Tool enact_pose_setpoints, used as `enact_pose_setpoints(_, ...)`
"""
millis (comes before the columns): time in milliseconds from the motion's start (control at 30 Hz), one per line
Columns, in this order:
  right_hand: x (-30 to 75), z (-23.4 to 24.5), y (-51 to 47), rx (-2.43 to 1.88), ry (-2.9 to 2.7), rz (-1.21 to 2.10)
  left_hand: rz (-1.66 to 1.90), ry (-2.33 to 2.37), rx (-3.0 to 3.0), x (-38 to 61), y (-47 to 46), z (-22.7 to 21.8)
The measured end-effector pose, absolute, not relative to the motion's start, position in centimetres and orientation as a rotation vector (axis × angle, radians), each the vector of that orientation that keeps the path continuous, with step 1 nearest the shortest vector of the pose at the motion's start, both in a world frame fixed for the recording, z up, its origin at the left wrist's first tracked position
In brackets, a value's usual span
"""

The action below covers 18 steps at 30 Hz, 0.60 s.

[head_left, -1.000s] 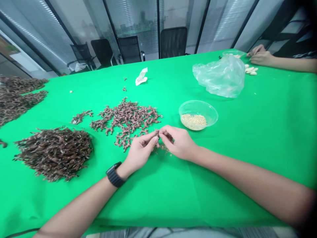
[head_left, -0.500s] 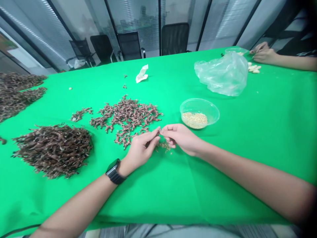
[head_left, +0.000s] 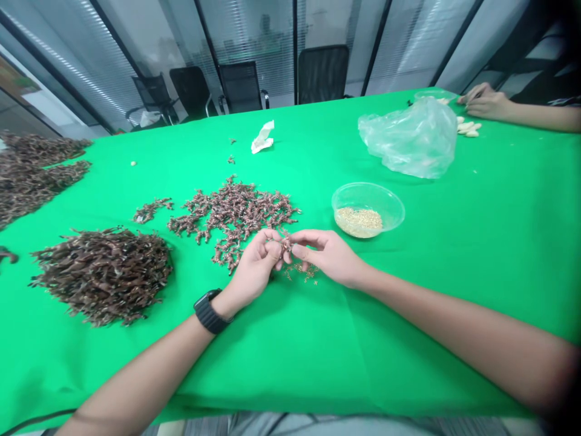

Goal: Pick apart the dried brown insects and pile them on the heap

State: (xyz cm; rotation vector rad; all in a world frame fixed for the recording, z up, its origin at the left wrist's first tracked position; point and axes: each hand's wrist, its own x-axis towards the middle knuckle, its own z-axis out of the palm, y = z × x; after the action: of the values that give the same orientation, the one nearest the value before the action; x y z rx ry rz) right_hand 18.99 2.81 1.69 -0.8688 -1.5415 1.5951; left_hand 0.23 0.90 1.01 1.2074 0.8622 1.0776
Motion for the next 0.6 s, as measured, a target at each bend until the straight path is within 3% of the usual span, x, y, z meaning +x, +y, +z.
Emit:
enact_pose_setpoints(200,18.6,1.2,2.2,-0.908,-1.529,1.478,1.014,0.962,1.29,0.6,0.5,1.3)
enact_pose_setpoints(367,18.8,0.3,2.3,-0.955,-1.634,1.162,1.104,1.279,1.632,0.3,0.1,1.6)
enact_pose_setpoints(600,19.0,0.0,2.4,-1.004,-1.755,0.992,1.101,1.311,1.65,-0.5,0.7,1.0)
